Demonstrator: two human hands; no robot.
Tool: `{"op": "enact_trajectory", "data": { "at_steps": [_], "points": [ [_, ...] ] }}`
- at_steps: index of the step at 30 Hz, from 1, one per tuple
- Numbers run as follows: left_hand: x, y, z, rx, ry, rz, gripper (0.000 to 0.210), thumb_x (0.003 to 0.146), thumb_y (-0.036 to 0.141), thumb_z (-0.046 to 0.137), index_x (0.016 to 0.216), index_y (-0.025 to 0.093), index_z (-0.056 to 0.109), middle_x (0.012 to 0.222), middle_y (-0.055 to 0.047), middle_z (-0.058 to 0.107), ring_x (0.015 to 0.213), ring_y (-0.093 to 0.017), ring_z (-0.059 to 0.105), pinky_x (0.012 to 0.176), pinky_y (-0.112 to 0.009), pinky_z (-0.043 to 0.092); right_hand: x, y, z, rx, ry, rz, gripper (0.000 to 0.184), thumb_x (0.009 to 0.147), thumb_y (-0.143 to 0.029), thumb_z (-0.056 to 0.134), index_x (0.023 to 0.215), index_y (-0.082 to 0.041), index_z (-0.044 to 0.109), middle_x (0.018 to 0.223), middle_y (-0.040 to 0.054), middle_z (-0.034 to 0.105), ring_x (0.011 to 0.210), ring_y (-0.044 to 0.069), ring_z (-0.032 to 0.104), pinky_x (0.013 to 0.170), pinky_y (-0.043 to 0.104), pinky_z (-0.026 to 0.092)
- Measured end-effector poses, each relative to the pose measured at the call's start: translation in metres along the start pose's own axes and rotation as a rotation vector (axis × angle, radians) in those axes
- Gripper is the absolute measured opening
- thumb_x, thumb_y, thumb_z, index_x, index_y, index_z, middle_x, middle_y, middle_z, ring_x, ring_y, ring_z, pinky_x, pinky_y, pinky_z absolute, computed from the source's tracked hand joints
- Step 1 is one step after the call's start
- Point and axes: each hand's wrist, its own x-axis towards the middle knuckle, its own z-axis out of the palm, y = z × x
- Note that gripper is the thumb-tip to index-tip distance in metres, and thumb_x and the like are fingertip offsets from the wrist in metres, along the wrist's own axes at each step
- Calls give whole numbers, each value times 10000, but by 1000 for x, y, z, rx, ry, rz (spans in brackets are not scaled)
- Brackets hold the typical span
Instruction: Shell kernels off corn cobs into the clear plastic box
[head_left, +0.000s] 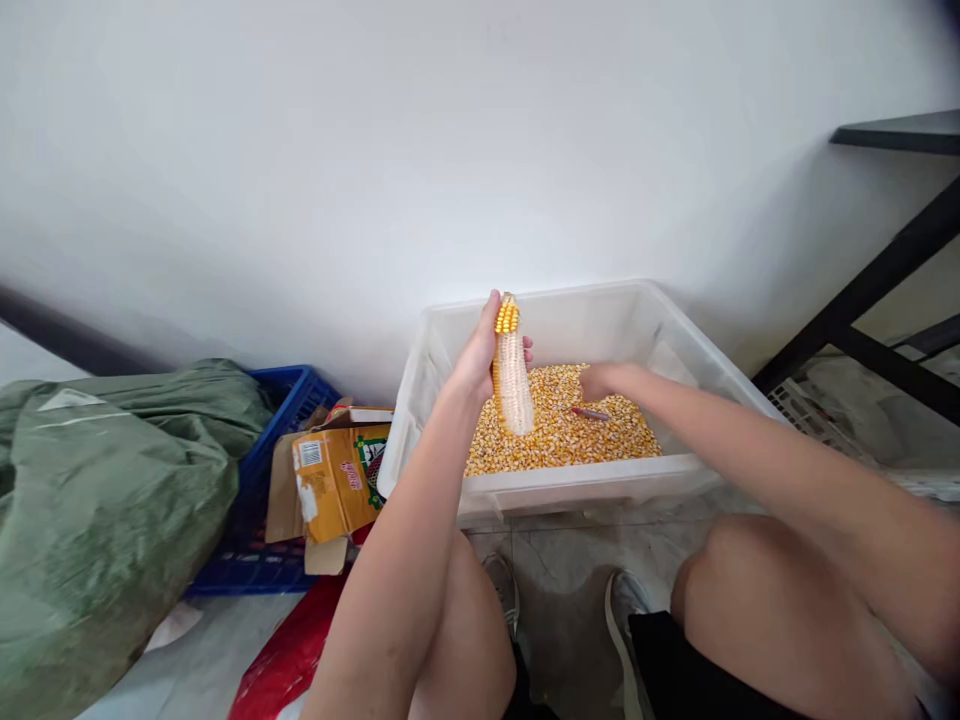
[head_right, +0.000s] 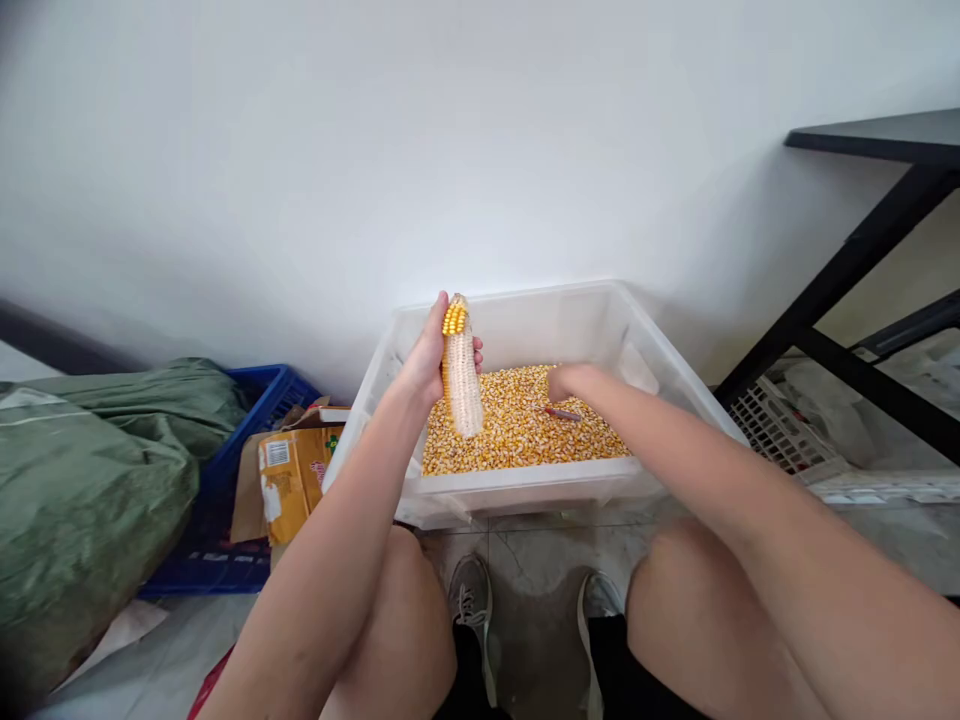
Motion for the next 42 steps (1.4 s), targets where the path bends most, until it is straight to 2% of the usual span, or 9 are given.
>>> {"op": "enact_trajectory", "data": {
  "at_steps": [5,9,13,15,17,20,24,31,42],
  "points": [
    [-1,2,-4,15,-38,-17,583,773,754,543,889,187,620,630,-43,639,572,-149,612,570,-275,477,14,2,42,-80,-182,44,162,673,-91,693,819,-38,737,863,212,710,880,365,691,762,443,525],
    [-3,0,-1,19,-91,-14,556,782,742,540,852,194,605,637,-34,633,544,-132,586,563,-268,472,17,-6,47,-16,-210,38,153,740,-166,662,832,-67,733,758,161,703,734,298,688,679,398,522],
    [2,-6,1,42,14,42,545,774,737,565,825,195,591,639,-26,606,531,-136,576,556,-280,462,10,-14,6,130,-20,-27,309,905,-326,530,922,-77,711,884,193,712,812,265,675,703,337,509],
    [7,-10,3,55,126,109,548,775,739,569,822,194,591,633,-29,586,566,-159,596,559,-288,458,-3,-21,-25,311,162,-73,531,1023,-395,196,1149,-120,633,1065,179,697,848,207,672,697,294,516],
    [9,-14,6,65,214,183,525,798,719,564,824,195,591,641,-37,581,628,-186,620,575,-294,460,-21,-34,-52,977,433,-127,632,1017,-492,106,1158,-137,609,1047,180,698,819,218,679,675,325,537],
    [7,-17,14,96,227,314,437,875,627,531,823,200,606,719,-60,626,761,-204,638,640,-290,472,-46,-66,-73,1332,513,-245,680,966,-670,173,1027,-179,640,901,144,705,811,238,677,688,350,543],
    [-2,-22,26,222,252,468,387,924,529,503,752,205,625,809,-63,664,876,-192,608,727,-266,454,-59,-103,-67,1270,647,-213,737,915,-766,195,875,-200,667,766,116,674,857,247,665,747,340,514],
    [-3,-29,30,235,323,371,466,882,585,515,675,179,614,683,-50,605,682,-164,553,608,-277,410,-65,-109,-51,1050,1053,-106,691,999,-591,175,649,-191,617,738,138,662,823,245,653,784,354,460],
    [-1,-34,27,230,330,353,426,892,546,500,663,197,586,601,-32,550,655,-170,565,590,-273,433,-61,-102,-49,805,1091,-240,530,1001,-386,304,565,-195,538,619,82,615,737,206,637,732,303,436]
  ]
}}
